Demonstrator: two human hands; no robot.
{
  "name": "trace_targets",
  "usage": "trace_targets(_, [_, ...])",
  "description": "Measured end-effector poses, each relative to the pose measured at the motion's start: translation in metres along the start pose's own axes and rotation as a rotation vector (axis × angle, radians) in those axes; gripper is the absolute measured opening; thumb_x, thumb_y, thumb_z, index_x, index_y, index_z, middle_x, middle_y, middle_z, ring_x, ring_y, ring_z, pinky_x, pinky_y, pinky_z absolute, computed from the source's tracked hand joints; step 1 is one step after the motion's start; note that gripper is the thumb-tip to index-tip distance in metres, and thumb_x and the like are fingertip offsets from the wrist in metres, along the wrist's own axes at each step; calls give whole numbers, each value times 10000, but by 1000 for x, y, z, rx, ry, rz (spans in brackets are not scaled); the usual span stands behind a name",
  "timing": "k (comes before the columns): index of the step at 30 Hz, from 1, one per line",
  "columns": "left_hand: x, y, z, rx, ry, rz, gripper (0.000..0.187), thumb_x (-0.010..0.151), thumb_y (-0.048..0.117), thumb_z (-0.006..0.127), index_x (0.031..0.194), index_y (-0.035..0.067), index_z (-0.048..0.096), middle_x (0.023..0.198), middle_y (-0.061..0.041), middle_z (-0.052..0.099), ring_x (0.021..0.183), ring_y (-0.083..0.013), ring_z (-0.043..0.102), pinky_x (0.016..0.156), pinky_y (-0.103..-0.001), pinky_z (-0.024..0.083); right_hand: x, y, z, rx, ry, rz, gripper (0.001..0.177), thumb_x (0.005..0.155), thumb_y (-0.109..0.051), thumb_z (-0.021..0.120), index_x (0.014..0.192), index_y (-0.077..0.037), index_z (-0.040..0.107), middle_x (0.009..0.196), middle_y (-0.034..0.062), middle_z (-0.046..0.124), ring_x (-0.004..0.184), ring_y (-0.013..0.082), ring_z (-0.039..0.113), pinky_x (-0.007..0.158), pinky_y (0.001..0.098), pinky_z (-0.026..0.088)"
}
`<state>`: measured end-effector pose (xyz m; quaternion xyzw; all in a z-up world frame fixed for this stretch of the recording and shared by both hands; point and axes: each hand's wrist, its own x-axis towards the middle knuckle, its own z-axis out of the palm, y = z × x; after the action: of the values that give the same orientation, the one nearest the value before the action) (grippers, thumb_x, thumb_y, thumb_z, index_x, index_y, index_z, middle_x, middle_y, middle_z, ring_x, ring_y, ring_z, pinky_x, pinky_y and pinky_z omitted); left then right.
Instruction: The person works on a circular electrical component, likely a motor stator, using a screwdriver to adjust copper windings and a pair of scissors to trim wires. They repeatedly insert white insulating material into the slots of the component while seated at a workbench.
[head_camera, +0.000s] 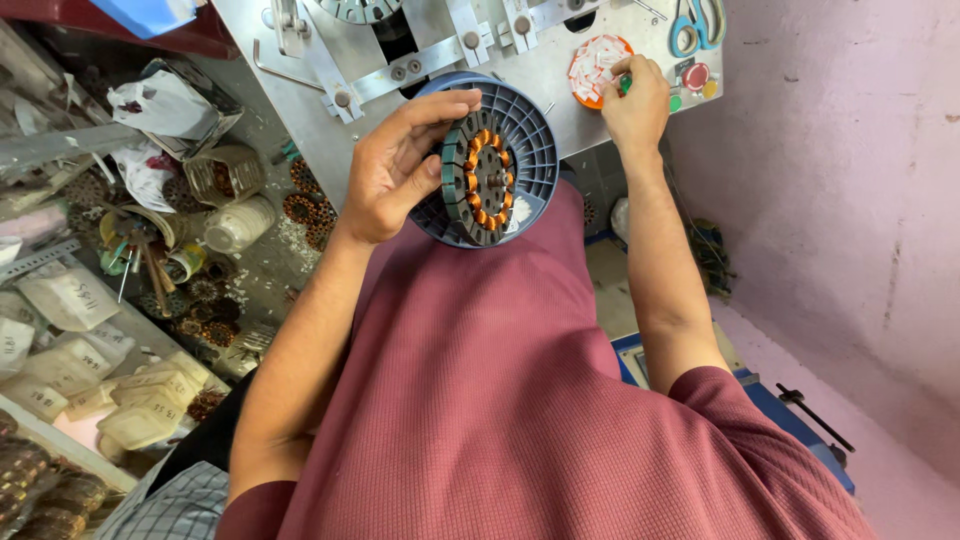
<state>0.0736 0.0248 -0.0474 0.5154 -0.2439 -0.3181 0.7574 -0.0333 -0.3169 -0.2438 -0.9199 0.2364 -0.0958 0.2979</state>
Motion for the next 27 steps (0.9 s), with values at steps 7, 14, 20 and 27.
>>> trace_targets(7, [2, 0, 1, 0, -4, 25, 381, 1056, 24, 576, 1431, -37, 545, 1487, -192, 544, 1453, -256, 511, 1291, -385, 380, 10, 12, -2, 147, -138, 252, 204, 824, -81, 840, 925, -45, 666, 844, 109, 680, 770, 257, 656, 741, 382, 529])
trace_targets(14, [-1, -3, 1, 7, 17, 67, 353, 1065, 65, 591, 1405, -27, 562, 1516, -190, 560, 1434, -256, 530, 1274, -383, 411, 5, 6, -8, 69, 94, -122, 164, 810, 0, 837, 886, -10, 692, 875, 115, 680, 813, 235, 649, 719, 387, 526])
trace_targets(20, [-1, 12, 19, 91, 261, 129, 225, 1100, 97, 600, 1305, 14, 637, 1335, -130, 656, 1246, -191, 633, 1087, -310, 515, 7, -54, -44, 139, 20, 13, 210, 836, 28, 860, 919, -9, 670, 864, 93, 687, 739, 186, 639, 680, 282, 507])
trace_targets(27, [-15, 63, 57, 819, 206, 421, 285, 914, 77, 829, 1152, 46, 674, 1104, -76, 670, 1021, -268, 630, 883, -373, 522, -70, -226, -166, 269, 34, -431, 225, 903, 98, 869, 988, -19, 696, 975, 104, 729, 849, 181, 723, 743, 258, 562])
